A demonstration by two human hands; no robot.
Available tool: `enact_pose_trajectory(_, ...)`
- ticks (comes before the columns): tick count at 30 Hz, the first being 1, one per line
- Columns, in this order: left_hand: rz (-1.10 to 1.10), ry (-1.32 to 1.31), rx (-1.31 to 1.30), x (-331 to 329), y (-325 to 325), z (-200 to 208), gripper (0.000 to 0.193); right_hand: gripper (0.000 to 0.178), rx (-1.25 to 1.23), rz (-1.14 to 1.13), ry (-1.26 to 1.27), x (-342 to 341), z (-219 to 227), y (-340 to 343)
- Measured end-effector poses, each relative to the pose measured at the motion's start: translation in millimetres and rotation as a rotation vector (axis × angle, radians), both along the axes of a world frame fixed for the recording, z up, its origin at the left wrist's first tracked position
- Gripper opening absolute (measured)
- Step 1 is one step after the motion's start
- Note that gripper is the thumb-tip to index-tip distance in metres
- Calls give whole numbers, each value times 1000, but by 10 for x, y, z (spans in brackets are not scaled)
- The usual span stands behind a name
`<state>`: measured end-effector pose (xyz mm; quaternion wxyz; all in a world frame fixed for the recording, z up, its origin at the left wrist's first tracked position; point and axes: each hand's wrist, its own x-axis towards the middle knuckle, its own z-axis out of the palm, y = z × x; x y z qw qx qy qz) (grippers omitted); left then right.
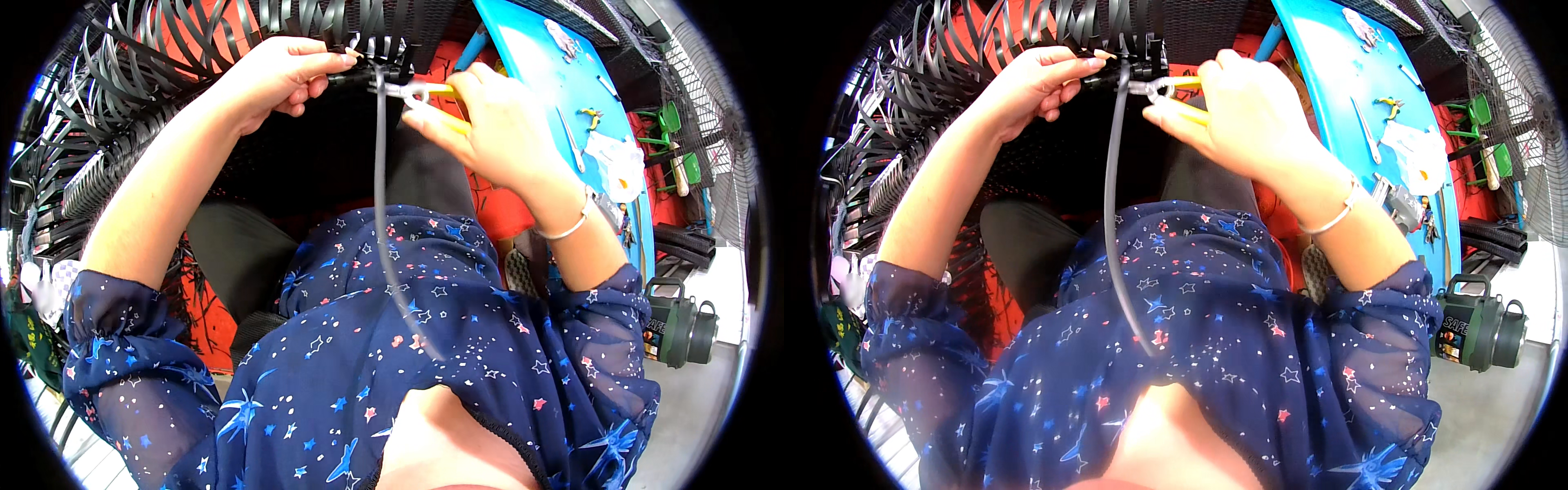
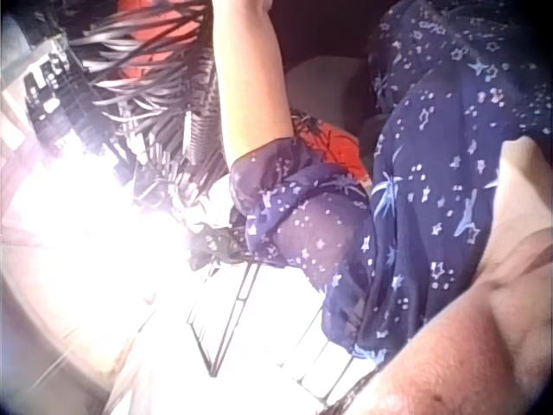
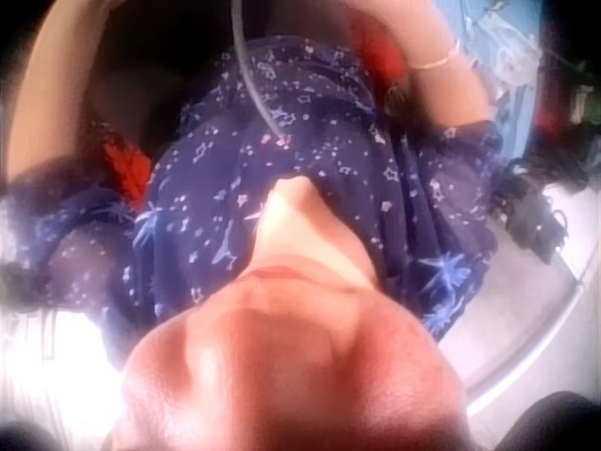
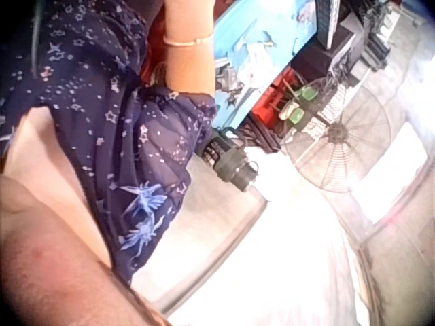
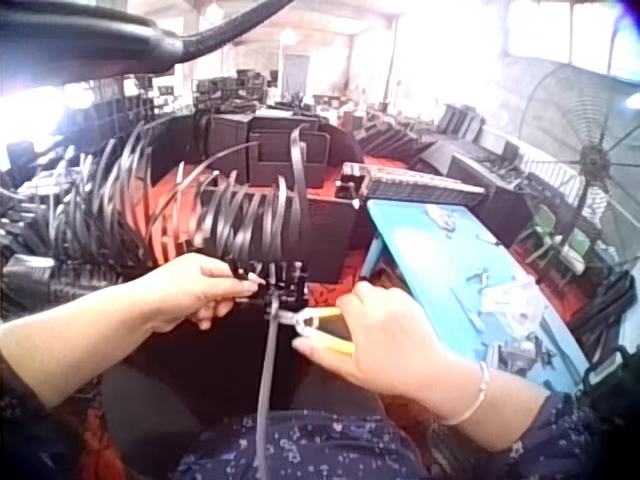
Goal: The person sits on the floor and repairs a black wicker chair using pliers and a hammer. They cut and trim black plastic strips, weave them into the chair frame, and secure the ends by hammering them into place.
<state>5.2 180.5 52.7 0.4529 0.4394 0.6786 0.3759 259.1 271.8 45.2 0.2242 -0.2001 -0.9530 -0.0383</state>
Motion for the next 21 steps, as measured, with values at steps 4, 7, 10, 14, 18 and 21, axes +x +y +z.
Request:
enact_pose_trajectory(4, -115, 253, 78, -20, 12, 27, 22, 57, 120, -51, -70, -124, 38, 65)
enact_pose_trajectory(7, -181, 423, 63, -33, 79, 73, 27, 54, 146, -47, -54, -110, 15, 105)
enact_pose_trajectory(10, -211, 478, 140, -115, 151, -3, 27, 50, 132, -50, -40, -34, 84, 107)
enact_pose_trajectory(14, -214, 409, 164, -93, 132, 78, 41, 46, 179, -35, -101, 95, 145, 137)
enact_pose_trajectory(18, -210, 380, 125, -172, 177, 3, 38, 47, 94, -118, -127, 74, 63, 54)
enact_pose_trajectory(21, -199, 344, 140, -172, 194, -9, 34, 50, 56, -117, -120, -17, 62, -2)
